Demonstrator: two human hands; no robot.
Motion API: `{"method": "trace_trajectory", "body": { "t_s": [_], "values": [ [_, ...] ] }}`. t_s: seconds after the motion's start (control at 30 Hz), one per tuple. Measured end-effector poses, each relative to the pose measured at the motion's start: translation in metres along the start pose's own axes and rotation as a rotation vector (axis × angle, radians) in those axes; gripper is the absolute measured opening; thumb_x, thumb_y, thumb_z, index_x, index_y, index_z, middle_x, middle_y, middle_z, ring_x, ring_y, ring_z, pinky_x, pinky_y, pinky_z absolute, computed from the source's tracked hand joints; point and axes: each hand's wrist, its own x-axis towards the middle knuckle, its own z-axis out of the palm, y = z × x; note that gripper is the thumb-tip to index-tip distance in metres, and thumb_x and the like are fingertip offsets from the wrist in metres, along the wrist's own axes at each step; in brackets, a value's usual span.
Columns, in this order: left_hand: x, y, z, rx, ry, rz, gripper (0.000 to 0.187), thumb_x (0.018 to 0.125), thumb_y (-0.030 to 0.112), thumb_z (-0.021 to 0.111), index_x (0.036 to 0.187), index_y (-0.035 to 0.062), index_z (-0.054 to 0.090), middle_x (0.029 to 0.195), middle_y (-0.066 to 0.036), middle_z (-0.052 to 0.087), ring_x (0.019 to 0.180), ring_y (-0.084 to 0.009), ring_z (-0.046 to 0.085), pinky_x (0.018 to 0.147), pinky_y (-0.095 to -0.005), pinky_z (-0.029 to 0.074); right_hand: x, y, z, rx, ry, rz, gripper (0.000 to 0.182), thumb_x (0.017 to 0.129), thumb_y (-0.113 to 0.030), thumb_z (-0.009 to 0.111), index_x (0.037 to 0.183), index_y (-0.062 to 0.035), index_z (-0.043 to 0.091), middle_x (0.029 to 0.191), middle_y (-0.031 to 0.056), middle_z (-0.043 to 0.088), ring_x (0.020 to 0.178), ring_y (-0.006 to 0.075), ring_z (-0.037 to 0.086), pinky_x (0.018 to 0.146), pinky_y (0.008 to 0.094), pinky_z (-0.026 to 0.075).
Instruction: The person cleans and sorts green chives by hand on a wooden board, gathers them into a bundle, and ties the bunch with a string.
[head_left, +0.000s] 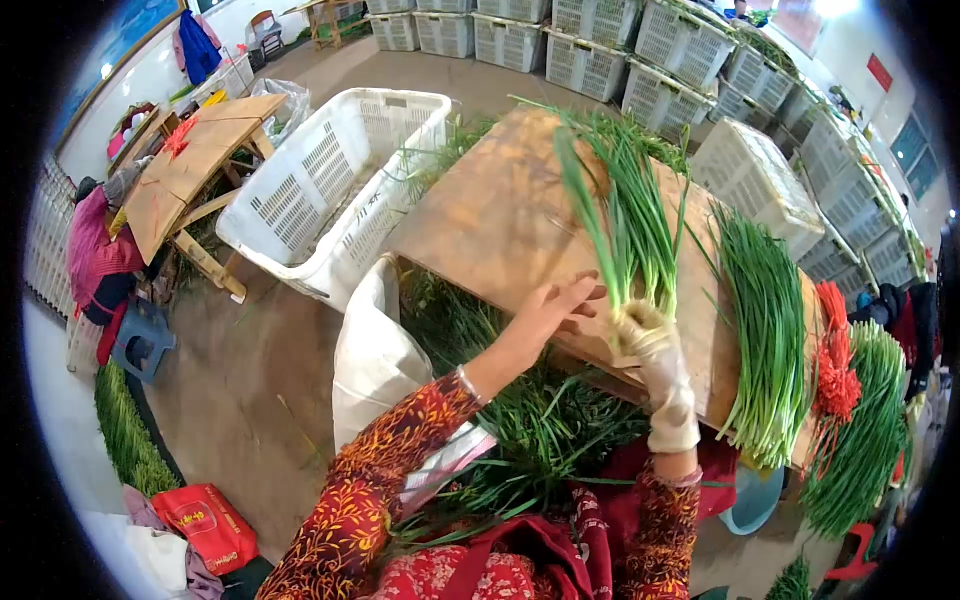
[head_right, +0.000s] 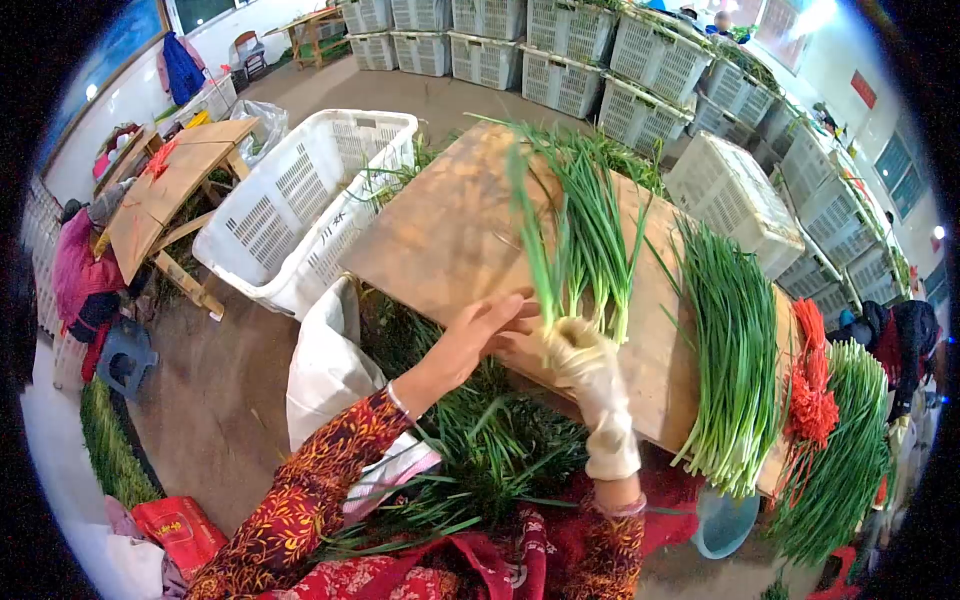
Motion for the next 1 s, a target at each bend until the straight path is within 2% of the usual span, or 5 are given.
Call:
{"method": "trace_trajectory", "body": {
  "t_s": [0.27, 0.6, 0.77, 0.9, 1.0],
  "values": [
    [-0.002, -0.02, 0.01, -0.071, -0.034, -0.077, 0.029, 0.089, 0.026, 0.05, 0.105, 0.0029, 0.054, 0.095, -0.003, 0.059, 0.08, -0.0094, 0.059, 0.071, -0.0246, 0.049, -0.006, 0.034, 0.022, -0.129, 0.262, -0.085, 0.02, 0.083, -0.019, 0.061, 0.09, -0.0003, 0.06, 0.07, 0.0018, 0.058, 0.056, 0.0075, 0.05, 0.052, 0.0204, 0.04],
    [-0.008, -0.016, 0.011, -0.032, -0.002, -0.081, 0.03, 0.09, 0.021, 0.047, 0.111, -0.0001, 0.05, 0.102, -0.005, 0.058, 0.09, -0.0145, 0.058, 0.08, -0.0276, 0.048, -0.013, 0.05, 0.03, -0.009, 0.455, -0.617, 0.009, 0.078, -0.001, 0.062, 0.086, -0.001, 0.058, 0.084, 0.0043, 0.057, 0.075, 0.0118, 0.054, 0.068, 0.0237, 0.045],
    [0.003, 0.014, -0.03, -0.101, 0.156, 0.056, 0.022, 0.091, 0.021, 0.043, 0.097, 0.0008, 0.05, 0.093, -0.01, 0.059, 0.084, -0.0174, 0.06, 0.072, -0.0283, 0.051, -0.053, 0.034, 0.03, 0.291, -0.008, -0.353, 0.009, 0.078, -0.005, 0.063, 0.084, -0.0019, 0.058, 0.089, 0.0056, 0.058, 0.079, 0.0136, 0.055, 0.069, 0.0274, 0.047],
    [0.019, 0.056, -0.084, -0.056, 0.253, 0.446, 0.02, 0.092, 0.024, 0.043, 0.092, 0.0043, 0.049, 0.085, -0.007, 0.057, 0.077, -0.0154, 0.059, 0.07, -0.0285, 0.051, -0.068, 0.035, 0.011, -0.752, -0.677, -0.21, 0.023, 0.082, -0.03, 0.058, 0.091, -0.0091, 0.061, 0.087, 0.0103, 0.06, 0.081, 0.0236, 0.06, 0.067, 0.0328, 0.048],
    [0.017, 0.054, -0.075, -0.37, 0.32, 0.307, 0.017, 0.091, 0.025, 0.045, 0.094, 0.0076, 0.047, 0.079, -0.002, 0.053, 0.067, -0.0119, 0.051, 0.063, -0.028, 0.049, -0.036, 0.006, -0.001, -0.86, 0.069, -0.293, 0.023, 0.08, -0.031, 0.059, 0.087, -0.0099, 0.062, 0.079, 0.0115, 0.063, 0.073, 0.0276, 0.06, 0.065, 0.0353, 0.048]
  ]
}}
